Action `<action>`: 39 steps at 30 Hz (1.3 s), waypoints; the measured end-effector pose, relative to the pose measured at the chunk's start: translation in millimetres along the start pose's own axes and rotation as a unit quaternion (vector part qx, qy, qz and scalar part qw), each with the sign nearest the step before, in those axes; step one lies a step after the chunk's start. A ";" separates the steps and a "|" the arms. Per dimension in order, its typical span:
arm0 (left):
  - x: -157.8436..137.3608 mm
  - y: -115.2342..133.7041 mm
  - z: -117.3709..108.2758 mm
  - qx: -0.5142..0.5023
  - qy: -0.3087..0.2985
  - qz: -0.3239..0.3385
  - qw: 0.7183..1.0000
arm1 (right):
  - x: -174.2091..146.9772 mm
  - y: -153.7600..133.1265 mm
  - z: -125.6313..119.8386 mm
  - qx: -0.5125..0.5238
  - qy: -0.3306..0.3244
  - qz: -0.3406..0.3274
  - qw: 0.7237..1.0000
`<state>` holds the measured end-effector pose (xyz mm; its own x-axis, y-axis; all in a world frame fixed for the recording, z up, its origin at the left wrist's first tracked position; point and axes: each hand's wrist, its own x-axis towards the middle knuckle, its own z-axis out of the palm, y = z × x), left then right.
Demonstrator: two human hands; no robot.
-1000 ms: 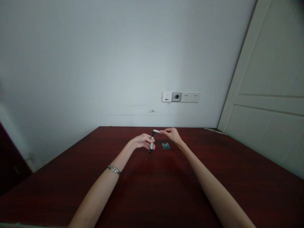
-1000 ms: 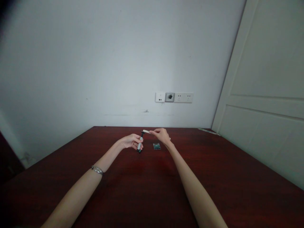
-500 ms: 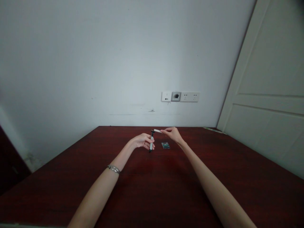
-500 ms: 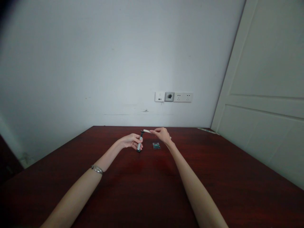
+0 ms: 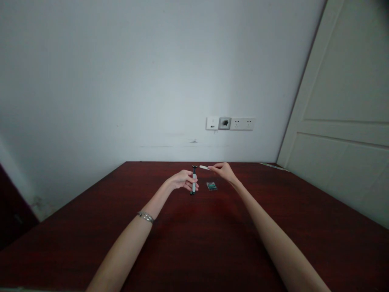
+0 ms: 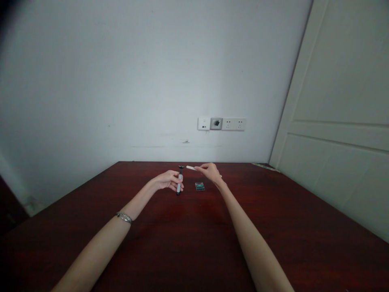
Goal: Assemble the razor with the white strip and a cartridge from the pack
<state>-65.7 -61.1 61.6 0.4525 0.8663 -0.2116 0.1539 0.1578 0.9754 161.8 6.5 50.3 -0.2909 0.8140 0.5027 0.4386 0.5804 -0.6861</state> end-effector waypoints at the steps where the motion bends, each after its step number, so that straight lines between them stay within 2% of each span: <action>1: 0.8 -1.2 -0.9 -0.001 0.008 0.008 1.000 | -0.1 0.3 -3.0 0.012 -0.006 0.004 1.000; 3: 2.8 -4.0 -1.4 0.004 0.032 0.024 0.999 | 0.3 -2.1 -8.6 0.046 -0.026 0.013 0.999; 6: 5.7 -7.9 0.4 0.029 0.100 0.051 0.993 | 1.0 -12.7 -15.3 0.107 -0.072 0.030 0.991; 9: 9.1 -10.2 2.6 0.073 0.173 0.100 0.977 | 1.4 -26.5 -19.0 0.140 -0.124 0.024 0.982; 12: 13.5 -11.0 3.7 0.116 0.205 0.152 0.960 | 2.8 -36.3 -18.5 0.141 -0.133 0.008 0.981; 15: 16.9 -10.9 5.5 0.136 0.209 0.173 0.953 | 4.3 -38.3 -12.7 0.144 -0.082 0.033 0.986; 18: 18.1 -10.5 8.8 0.127 0.211 0.162 0.956 | 1.5 -36.9 -1.5 0.188 -0.031 0.080 0.978; 21: 18.3 -10.6 11.7 0.121 0.210 0.155 0.958 | -7.8 -39.8 12.6 0.278 -0.001 0.137 0.951; 24: 20.0 -12.2 12.1 0.124 0.219 0.159 0.955 | -21.2 -47.9 26.9 0.367 -0.001 0.182 0.912; 27: 24.2 -15.8 10.5 0.122 0.229 0.176 0.950 | -34.2 -56.1 39.0 0.432 -0.021 0.185 0.882; 30: 29.4 -20.6 8.5 0.113 0.224 0.204 0.946 | -41.2 -62.1 45.7 0.465 -0.032 0.178 0.867; 34: 33.8 -25.2 7.2 0.104 0.208 0.225 0.946 | -42.4 -67.1 49.7 0.478 -0.025 0.170 0.861; 39: 34.6 -27.5 5.9 0.109 0.186 0.244 0.945 | -53.5 -69.2 62.3 0.446 -0.010 0.172 0.879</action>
<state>-49.1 -38.2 27.1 0.1820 0.9239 0.3365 0.2025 -0.3701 0.9067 94.1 -75.9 38.0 -0.2896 0.9396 0.1826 -0.3344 0.0795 -0.9391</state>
